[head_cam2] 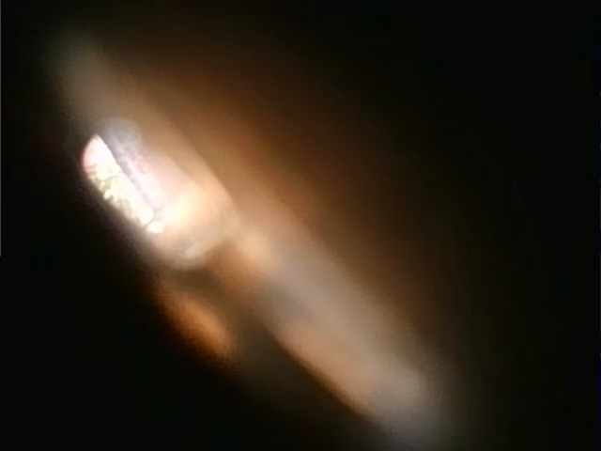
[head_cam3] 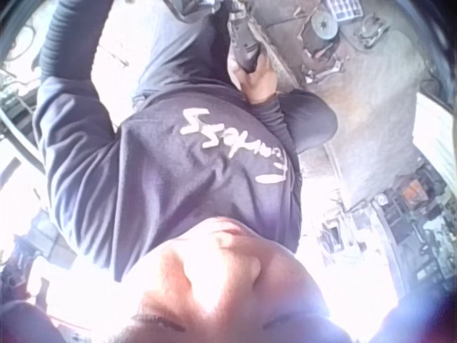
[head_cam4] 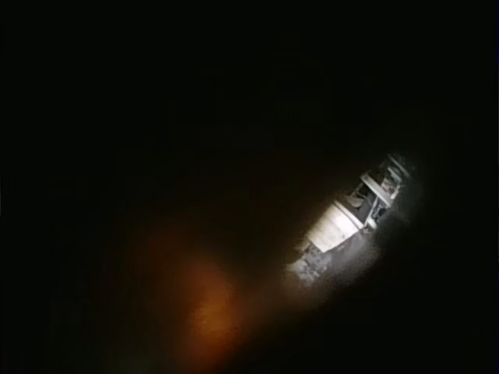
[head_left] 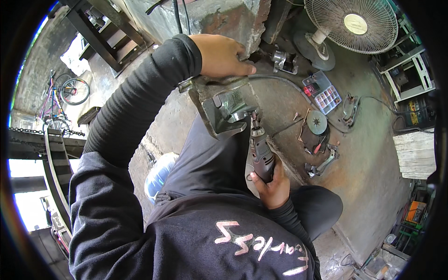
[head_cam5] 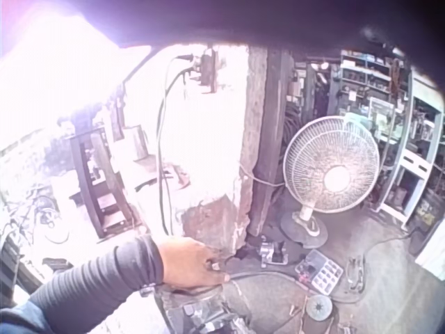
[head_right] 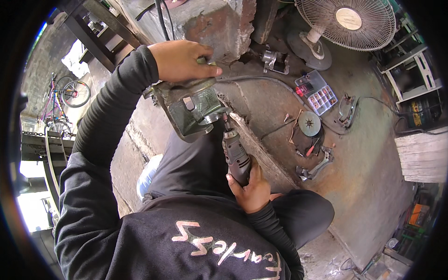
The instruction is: The person sits on the floor and uses a rotary tool to grind and smooth the surface of a metal automotive part. They rotate the part to access different areas and continue grinding until the end of the clip.
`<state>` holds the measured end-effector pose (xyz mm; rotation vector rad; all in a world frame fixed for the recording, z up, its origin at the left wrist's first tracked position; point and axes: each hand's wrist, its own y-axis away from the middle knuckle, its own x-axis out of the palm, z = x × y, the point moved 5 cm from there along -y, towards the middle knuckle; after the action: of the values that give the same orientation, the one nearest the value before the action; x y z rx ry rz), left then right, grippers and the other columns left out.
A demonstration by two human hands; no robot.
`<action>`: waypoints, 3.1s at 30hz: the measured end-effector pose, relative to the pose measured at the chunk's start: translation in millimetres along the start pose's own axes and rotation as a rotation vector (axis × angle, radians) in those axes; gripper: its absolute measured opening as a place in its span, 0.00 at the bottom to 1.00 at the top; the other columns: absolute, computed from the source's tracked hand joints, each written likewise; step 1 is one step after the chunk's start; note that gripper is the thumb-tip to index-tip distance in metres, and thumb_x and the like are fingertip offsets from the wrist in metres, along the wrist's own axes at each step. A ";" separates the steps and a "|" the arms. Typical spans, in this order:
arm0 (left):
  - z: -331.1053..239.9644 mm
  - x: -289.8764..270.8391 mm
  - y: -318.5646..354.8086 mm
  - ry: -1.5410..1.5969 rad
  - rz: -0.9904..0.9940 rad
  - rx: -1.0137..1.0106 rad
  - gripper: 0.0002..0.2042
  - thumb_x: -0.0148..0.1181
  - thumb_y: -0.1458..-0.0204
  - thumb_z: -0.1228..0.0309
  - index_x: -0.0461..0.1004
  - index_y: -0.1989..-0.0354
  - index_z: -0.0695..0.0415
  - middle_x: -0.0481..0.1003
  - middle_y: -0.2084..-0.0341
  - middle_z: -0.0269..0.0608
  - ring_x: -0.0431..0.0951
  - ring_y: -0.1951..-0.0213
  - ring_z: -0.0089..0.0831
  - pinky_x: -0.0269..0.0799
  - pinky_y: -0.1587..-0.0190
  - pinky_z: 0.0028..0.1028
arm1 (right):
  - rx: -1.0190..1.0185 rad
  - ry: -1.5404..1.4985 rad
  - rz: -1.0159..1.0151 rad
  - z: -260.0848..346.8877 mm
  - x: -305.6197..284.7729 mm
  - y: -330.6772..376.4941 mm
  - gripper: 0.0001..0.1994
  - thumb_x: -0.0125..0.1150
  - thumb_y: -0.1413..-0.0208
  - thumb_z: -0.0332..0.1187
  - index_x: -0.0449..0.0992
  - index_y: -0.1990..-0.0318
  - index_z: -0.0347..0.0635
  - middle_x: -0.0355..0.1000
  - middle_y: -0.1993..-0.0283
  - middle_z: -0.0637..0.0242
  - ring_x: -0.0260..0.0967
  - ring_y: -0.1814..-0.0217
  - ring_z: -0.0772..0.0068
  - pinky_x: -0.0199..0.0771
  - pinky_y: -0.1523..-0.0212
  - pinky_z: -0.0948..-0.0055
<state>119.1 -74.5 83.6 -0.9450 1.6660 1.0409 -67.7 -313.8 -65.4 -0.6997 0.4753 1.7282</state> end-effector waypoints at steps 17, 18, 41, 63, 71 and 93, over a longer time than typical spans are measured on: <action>5.2 -1.7 -2.7 -0.014 0.005 -0.020 0.36 0.52 0.43 0.39 0.74 0.46 0.67 0.78 0.58 0.63 0.79 0.53 0.56 0.73 0.47 0.40 | -0.004 -0.043 -0.026 -0.9 -0.1 -4.9 0.39 0.72 0.51 0.42 0.62 0.36 0.31 0.74 0.51 0.42 0.77 0.55 0.41 0.78 0.57 0.58; 4.2 -1.9 -2.8 -0.030 -0.012 -0.007 0.36 0.52 0.43 0.39 0.74 0.46 0.67 0.78 0.59 0.63 0.79 0.53 0.56 0.73 0.47 0.40 | -0.005 -0.027 -0.028 0.1 0.2 -5.2 0.39 0.72 0.51 0.42 0.62 0.36 0.31 0.74 0.51 0.42 0.77 0.56 0.41 0.78 0.57 0.58; 5.0 -3.6 -3.1 -0.007 -0.004 -0.018 0.36 0.53 0.44 0.39 0.75 0.47 0.66 0.78 0.59 0.63 0.79 0.53 0.55 0.73 0.47 0.40 | 0.034 -0.055 -0.002 -2.3 1.7 -6.3 0.40 0.72 0.51 0.43 0.61 0.35 0.31 0.73 0.49 0.40 0.76 0.53 0.40 0.77 0.55 0.55; 4.9 -1.7 -4.5 -0.017 -0.018 -0.005 0.36 0.52 0.43 0.40 0.75 0.48 0.67 0.78 0.60 0.63 0.79 0.55 0.56 0.74 0.49 0.40 | 0.004 -0.067 -0.032 -1.9 0.8 -8.0 0.38 0.72 0.51 0.42 0.63 0.37 0.32 0.74 0.51 0.43 0.77 0.55 0.42 0.78 0.57 0.56; 1.1 -4.2 -1.6 -0.033 -0.014 -0.007 0.35 0.51 0.43 0.39 0.75 0.49 0.66 0.78 0.60 0.63 0.79 0.54 0.56 0.74 0.48 0.41 | -0.054 0.009 -0.035 5.2 1.6 -10.7 0.39 0.72 0.50 0.45 0.63 0.37 0.29 0.74 0.50 0.42 0.77 0.55 0.42 0.78 0.57 0.57; 0.4 -4.2 5.5 -0.036 -0.001 -0.028 0.34 0.51 0.42 0.40 0.73 0.46 0.64 0.79 0.61 0.62 0.79 0.54 0.57 0.74 0.49 0.43 | -0.023 -0.006 -0.001 -1.0 8.2 -7.4 0.40 0.70 0.50 0.47 0.62 0.36 0.28 0.73 0.48 0.42 0.76 0.53 0.42 0.78 0.55 0.57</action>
<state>115.4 -71.7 88.7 -0.9401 1.6253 1.0764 -61.7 -306.6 -71.4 -0.7108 0.4517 1.7369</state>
